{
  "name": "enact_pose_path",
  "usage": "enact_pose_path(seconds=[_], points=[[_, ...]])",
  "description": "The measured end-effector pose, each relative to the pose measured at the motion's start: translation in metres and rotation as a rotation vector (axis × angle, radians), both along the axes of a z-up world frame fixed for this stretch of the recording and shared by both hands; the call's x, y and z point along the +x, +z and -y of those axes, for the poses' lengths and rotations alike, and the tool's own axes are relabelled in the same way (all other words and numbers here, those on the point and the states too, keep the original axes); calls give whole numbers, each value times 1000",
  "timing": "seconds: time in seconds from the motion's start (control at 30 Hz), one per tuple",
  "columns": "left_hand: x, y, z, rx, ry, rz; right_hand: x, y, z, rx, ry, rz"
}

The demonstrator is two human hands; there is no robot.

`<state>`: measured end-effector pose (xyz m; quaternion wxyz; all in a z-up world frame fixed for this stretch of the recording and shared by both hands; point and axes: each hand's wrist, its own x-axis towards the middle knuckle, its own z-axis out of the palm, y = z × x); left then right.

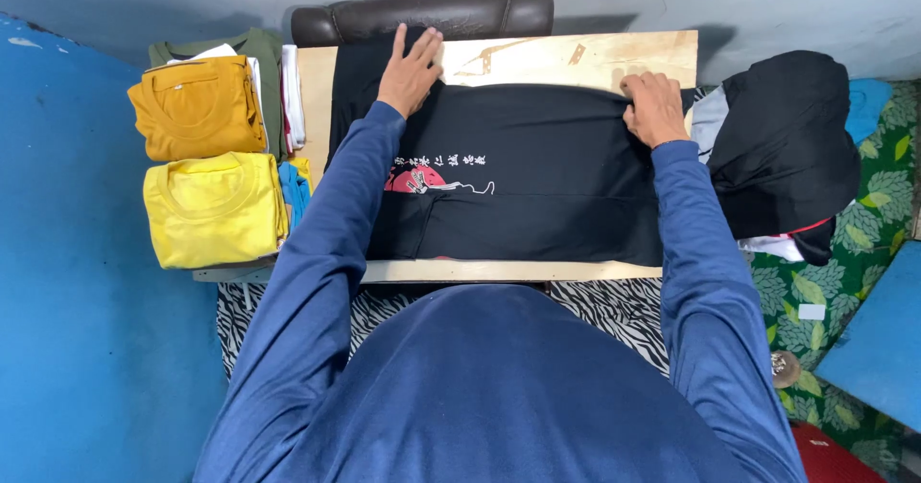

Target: The recorder is folding several black t-shirts and placing them on a stack on a wooden table.

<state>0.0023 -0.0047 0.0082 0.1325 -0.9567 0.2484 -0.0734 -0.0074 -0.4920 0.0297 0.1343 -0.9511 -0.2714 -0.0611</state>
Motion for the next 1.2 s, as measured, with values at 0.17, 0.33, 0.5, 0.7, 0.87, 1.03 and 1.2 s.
enact_pose_path(seconds=[0.17, 0.33, 0.5, 0.7, 0.87, 1.03, 1.2], points=[[2, 34, -9, -16, -148, -114, 1, -9, 13, -64, -4, -5], [7, 59, -30, 58, -168, -205, 2, -10, 16, -23, -1, 0], [15, 69, -60, 119, -166, -151, 0, -3, 15, -29, -23, 14], [17, 77, -83, 364, -14, -163, 5, -6, 25, -90, -113, -39], [18, 66, -110, 342, 88, -150, 9, -8, 59, -206, -122, -5], [21, 58, -133, 285, 403, -299, 20, -32, 101, -176, -317, -98], [29, 46, -147, 115, 680, -461, 39, -45, 107, 144, -569, -284]])
